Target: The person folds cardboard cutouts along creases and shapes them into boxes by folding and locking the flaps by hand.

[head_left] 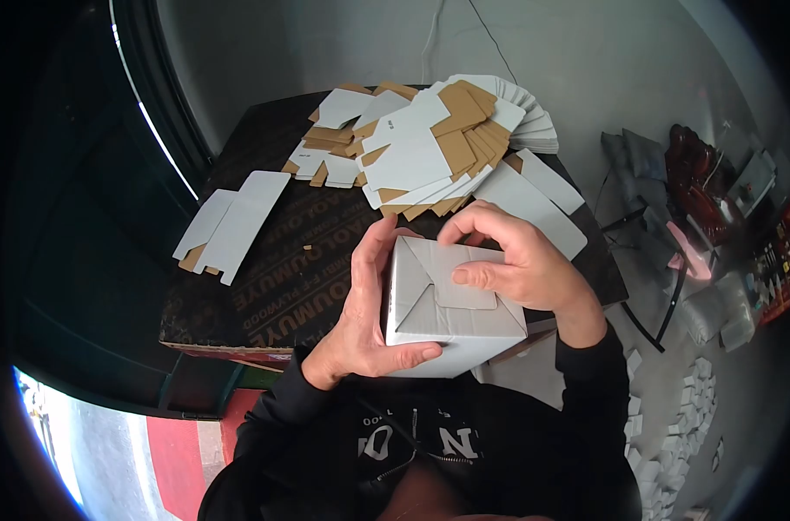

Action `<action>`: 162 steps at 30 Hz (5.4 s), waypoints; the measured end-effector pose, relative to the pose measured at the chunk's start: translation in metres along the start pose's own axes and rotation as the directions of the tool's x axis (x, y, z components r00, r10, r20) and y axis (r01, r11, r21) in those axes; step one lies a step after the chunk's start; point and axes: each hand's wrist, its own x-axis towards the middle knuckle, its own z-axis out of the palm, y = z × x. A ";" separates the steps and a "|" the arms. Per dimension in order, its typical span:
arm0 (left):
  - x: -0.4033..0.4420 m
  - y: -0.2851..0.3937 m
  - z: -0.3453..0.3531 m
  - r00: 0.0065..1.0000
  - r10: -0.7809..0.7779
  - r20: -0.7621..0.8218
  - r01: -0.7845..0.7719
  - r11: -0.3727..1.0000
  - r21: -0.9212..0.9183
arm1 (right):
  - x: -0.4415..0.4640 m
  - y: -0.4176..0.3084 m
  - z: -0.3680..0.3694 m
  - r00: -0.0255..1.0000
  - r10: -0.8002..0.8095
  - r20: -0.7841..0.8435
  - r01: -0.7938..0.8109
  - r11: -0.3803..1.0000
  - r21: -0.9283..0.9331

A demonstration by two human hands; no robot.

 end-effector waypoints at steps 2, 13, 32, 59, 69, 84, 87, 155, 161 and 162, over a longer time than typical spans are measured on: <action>0.000 -0.001 0.001 0.999 0.026 0.019 -0.026 0.999 0.018 | -0.001 -0.007 -0.002 0.980 0.187 0.062 -0.194 0.974 0.121; 0.001 -0.004 0.011 0.994 0.096 0.046 -0.099 0.994 0.056 | -0.012 -0.021 0.007 0.972 0.212 0.102 -0.157 0.907 -0.390; 0.002 0.002 0.003 0.985 0.170 -0.011 -0.167 0.978 0.128 | -0.019 -0.011 -0.020 0.987 0.123 -0.106 -0.111 0.987 0.115; 0.001 0.007 -0.016 0.978 0.198 -0.057 -0.163 0.912 0.377 | -0.023 -0.006 -0.030 0.992 0.056 -0.113 -0.049 0.997 0.059; 0.022 0.014 -0.025 0.584 -0.731 -0.353 0.443 0.651 -0.616 | -0.029 0.007 0.002 0.981 -0.195 -0.025 0.161 0.871 -0.463; -0.021 -0.029 -0.039 0.965 -0.250 0.081 0.244 0.967 0.070 | -0.015 0.017 0.008 0.926 0.292 -0.240 -0.376 0.773 -0.511; -0.023 -0.026 -0.017 0.959 -0.283 -0.013 0.279 0.938 0.207 | -0.014 0.029 0.016 0.933 0.322 -0.159 -0.359 0.805 -0.472; -0.026 -0.031 -0.010 0.941 -0.329 -0.086 0.333 0.842 0.425 | -0.030 -0.008 0.005 0.985 -0.162 -0.067 0.128 0.926 -0.354; -0.037 -0.007 -0.015 0.915 -0.383 -0.128 0.399 0.807 0.435 | -0.060 0.019 0.006 0.957 0.096 -0.273 -0.158 0.964 -0.216; -0.038 -0.003 -0.022 0.917 -0.388 -0.093 0.383 0.788 0.482 | -0.063 0.023 0.007 0.951 0.128 -0.282 -0.192 0.958 -0.212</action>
